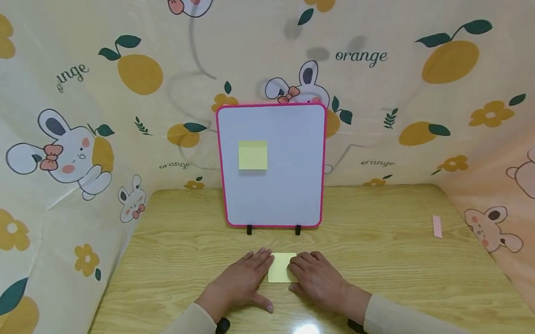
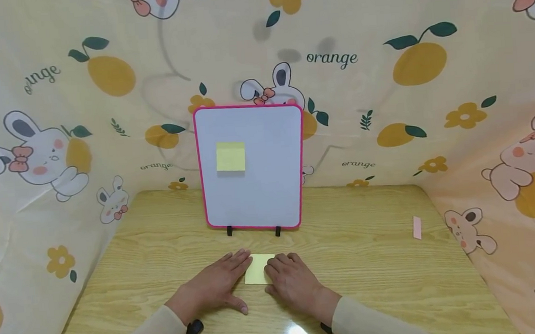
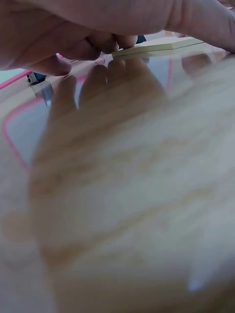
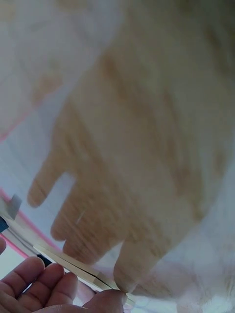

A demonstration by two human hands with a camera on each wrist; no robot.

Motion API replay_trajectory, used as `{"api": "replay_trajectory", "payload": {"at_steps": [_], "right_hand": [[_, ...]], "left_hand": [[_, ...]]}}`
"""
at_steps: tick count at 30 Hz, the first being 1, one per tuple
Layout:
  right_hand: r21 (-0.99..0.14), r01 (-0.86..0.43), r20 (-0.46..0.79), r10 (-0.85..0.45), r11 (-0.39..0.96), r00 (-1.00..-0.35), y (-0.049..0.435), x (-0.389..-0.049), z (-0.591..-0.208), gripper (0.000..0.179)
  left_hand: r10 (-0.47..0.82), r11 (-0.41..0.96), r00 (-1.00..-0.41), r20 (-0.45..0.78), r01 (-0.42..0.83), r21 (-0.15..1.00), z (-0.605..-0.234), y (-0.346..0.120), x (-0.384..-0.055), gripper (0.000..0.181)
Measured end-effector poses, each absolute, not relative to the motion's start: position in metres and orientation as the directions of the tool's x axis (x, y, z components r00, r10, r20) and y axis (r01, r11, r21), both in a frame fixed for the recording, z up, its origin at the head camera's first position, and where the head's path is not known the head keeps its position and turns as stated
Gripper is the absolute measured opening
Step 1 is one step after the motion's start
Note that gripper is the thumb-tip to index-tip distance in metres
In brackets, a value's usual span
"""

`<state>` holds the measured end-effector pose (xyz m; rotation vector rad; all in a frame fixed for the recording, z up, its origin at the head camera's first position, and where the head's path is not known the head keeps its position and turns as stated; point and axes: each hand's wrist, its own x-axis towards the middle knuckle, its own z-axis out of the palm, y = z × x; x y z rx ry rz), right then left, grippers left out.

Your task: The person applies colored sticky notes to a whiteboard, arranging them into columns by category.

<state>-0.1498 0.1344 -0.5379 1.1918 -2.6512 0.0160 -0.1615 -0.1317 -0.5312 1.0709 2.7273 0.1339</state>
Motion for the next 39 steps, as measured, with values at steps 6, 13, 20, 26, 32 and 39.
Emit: {"api": "replay_trajectory", "payload": {"at_steps": [6, 13, 20, 26, 32, 39], "right_hand": [[0.097, -0.741, 0.217, -0.74, 0.665, -0.636, 0.1329, -0.1516, -0.5373, 0.039], [0.114, -0.732, 0.228, -0.735, 0.672, -0.639, 0.1296, -0.1544, -0.538, 0.038], [0.113, -0.719, 0.206, -0.724, 0.685, -0.658, 0.1272, -0.1553, -0.5369, 0.037], [0.122, -0.711, 0.203, -0.719, 0.692, -0.665, 0.1263, -0.1556, -0.5373, 0.033], [0.121, -0.705, 0.205, -0.712, 0.699, -0.671, 0.1258, -0.156, -0.5385, 0.033], [0.073, -0.704, 0.187, -0.703, 0.706, -0.686, 0.1256, -0.1546, -0.5336, 0.03]], "left_hand": [[0.678, 0.735, -0.716, -0.169, 0.659, 0.158, -0.532, -0.1332, -0.163, 0.125], [0.684, 0.73, -0.712, -0.159, 0.663, 0.169, -0.5321, -0.1339, -0.1636, 0.124], [0.689, 0.725, -0.708, -0.155, 0.667, 0.173, -0.5321, -0.1336, -0.1637, 0.124], [0.687, 0.726, -0.709, -0.159, 0.664, 0.18, -0.5338, -0.1333, -0.1638, 0.125], [0.683, 0.73, -0.712, -0.162, 0.656, 0.193, -0.5346, -0.1329, -0.1635, 0.126], [0.679, 0.733, -0.713, -0.173, 0.644, 0.222, -0.5334, -0.1325, -0.163, 0.125]]}}
